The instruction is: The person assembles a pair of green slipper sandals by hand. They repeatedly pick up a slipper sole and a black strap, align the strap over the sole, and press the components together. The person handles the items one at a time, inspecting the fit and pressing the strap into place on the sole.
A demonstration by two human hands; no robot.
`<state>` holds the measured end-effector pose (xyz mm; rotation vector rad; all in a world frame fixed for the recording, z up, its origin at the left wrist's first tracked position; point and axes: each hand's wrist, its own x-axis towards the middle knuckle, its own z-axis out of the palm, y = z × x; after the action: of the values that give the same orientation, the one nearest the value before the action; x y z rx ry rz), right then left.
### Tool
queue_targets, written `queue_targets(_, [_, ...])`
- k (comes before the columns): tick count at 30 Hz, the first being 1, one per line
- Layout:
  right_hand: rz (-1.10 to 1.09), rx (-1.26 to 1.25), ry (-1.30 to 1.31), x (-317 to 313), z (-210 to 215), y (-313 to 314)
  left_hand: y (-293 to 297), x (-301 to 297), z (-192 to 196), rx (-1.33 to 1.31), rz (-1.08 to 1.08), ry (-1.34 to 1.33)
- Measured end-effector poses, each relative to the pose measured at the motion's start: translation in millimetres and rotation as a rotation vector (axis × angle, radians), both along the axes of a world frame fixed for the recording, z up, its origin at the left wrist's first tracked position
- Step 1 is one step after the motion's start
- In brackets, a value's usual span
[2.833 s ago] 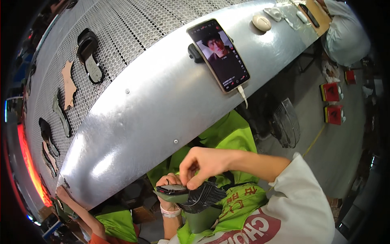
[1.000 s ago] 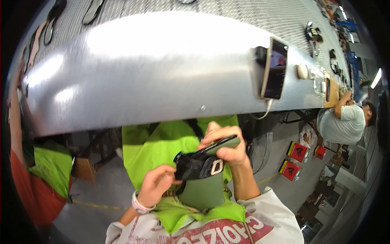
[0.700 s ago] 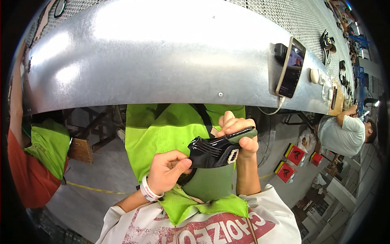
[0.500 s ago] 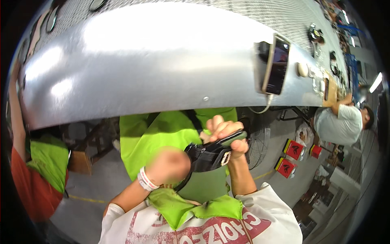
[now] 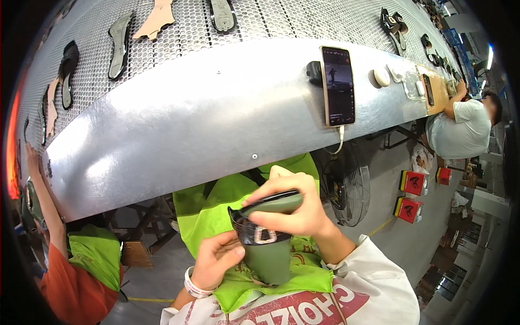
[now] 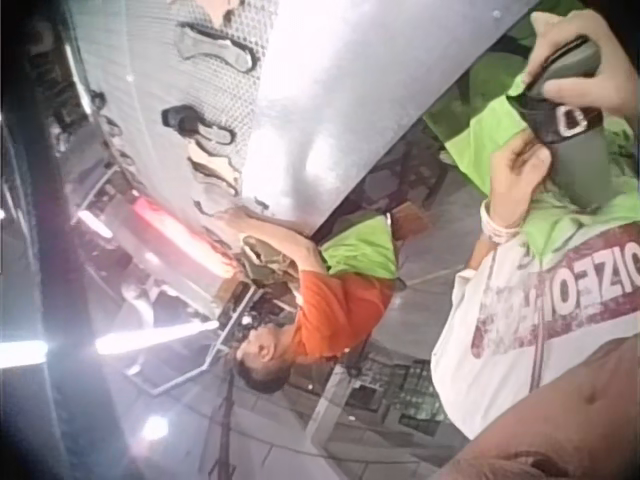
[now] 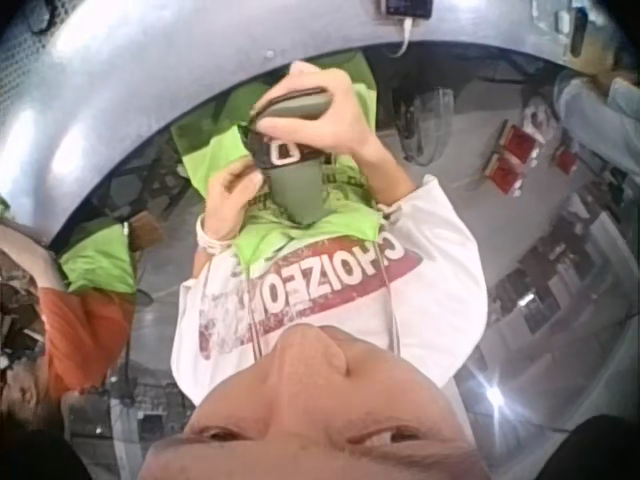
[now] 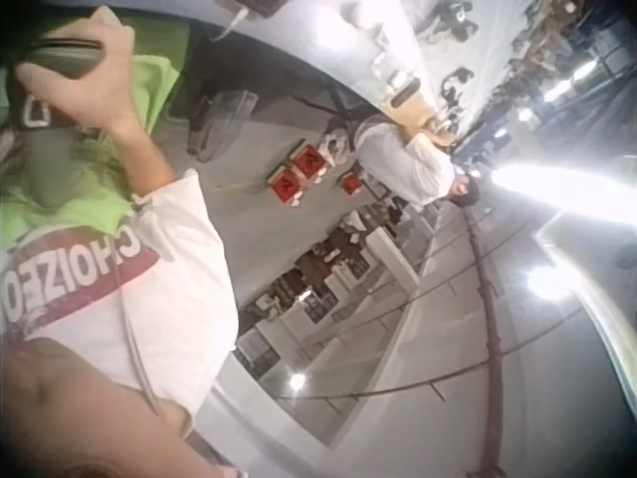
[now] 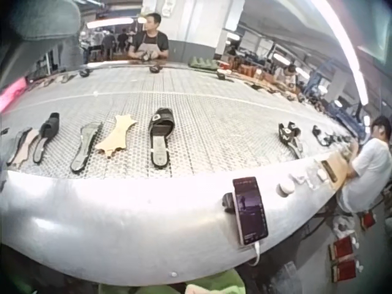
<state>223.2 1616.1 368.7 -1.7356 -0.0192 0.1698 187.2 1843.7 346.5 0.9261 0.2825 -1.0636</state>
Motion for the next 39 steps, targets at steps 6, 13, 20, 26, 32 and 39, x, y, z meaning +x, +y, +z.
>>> queue_targets(6, [0.003,-0.450,-0.322,13,23,56,-5,-9,7,-0.058,0.015,0.004])
queue_targets(13, [-0.121,-0.202,-0.212,-18,-2,35,4,-12,-13,-0.303,0.192,0.224])
queue_targets(20, [-0.096,0.244,0.355,-55,-16,31,23,-30,-31,-0.355,0.244,0.361])
queue_targets(26, [-0.020,0.315,0.487,-54,-20,42,34,-42,-52,-0.513,0.252,0.256])
queue_targets(32, [0.231,0.377,0.745,-36,-26,47,41,-37,-70,-0.569,0.172,-0.061])
queue_targets(39, [0.366,0.448,0.439,-53,-49,45,45,-28,-91,-0.475,0.065,-0.304])
